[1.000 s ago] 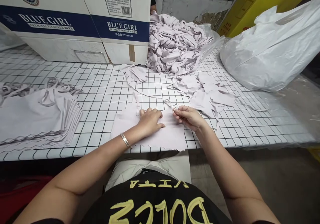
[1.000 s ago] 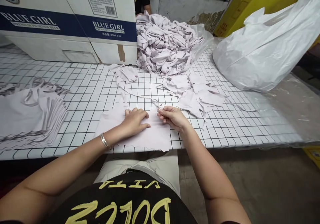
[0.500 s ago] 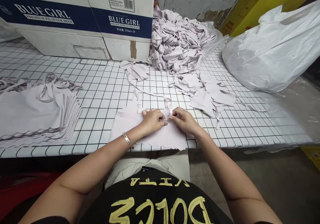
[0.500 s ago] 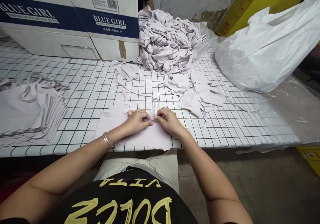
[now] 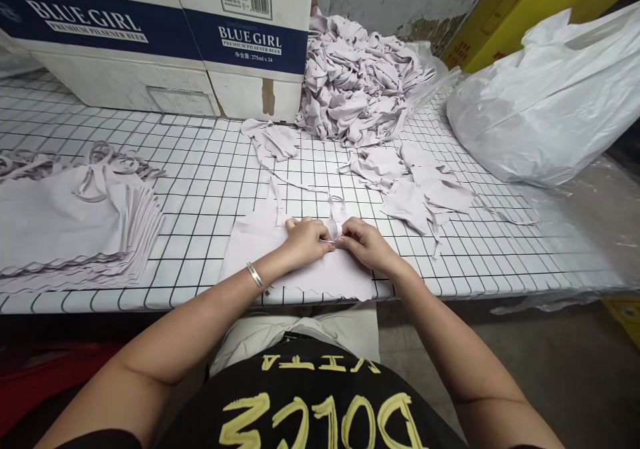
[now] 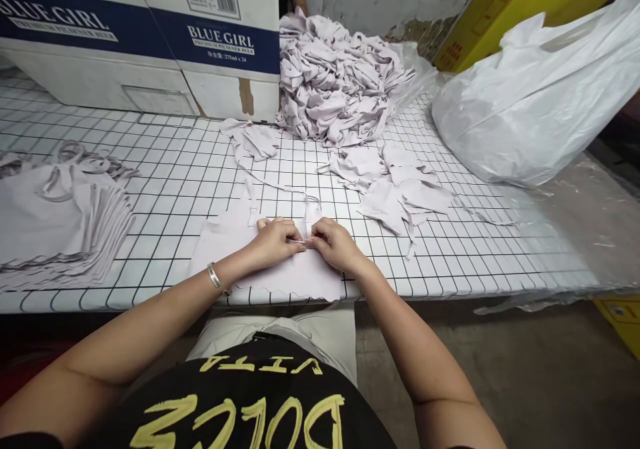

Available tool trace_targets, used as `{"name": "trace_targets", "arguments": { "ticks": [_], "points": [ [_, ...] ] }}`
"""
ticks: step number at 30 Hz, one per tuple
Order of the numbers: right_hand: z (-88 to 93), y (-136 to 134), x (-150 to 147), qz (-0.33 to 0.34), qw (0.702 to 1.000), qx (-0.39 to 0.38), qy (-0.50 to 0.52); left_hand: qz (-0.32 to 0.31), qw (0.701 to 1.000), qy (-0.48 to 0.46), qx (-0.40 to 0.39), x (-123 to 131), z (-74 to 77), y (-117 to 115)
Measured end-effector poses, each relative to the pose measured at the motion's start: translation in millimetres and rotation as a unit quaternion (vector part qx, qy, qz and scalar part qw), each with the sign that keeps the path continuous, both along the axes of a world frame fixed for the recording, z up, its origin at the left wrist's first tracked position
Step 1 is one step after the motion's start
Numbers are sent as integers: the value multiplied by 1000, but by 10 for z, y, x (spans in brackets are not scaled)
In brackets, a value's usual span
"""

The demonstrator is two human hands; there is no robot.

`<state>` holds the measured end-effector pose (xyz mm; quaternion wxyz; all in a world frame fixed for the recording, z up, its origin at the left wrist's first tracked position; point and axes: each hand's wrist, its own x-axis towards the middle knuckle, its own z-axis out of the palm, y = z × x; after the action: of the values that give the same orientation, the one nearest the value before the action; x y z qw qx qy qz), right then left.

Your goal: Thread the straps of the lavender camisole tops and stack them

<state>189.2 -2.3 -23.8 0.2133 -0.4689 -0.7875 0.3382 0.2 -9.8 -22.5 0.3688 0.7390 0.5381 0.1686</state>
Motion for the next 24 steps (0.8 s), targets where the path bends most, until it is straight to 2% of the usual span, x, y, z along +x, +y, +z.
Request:
{"name": "trace_targets", "arguments": {
  "ticks": [9,15,20,24],
  "points": [
    [-79,-45,-65,-11,996,91,-21,10,1000,0,-1,5,-1,0],
    [-93,-65,-90,13,997,81,-6,12,1000,-10,-2,14,25,5],
    [-111,-56,-116,-31,994,102,33,6,1000,-2,-3,29,31,20],
    [-115,-36,-29,-32,996,79,20,4,1000,-17,-15,8,35,26]
  ]
}}
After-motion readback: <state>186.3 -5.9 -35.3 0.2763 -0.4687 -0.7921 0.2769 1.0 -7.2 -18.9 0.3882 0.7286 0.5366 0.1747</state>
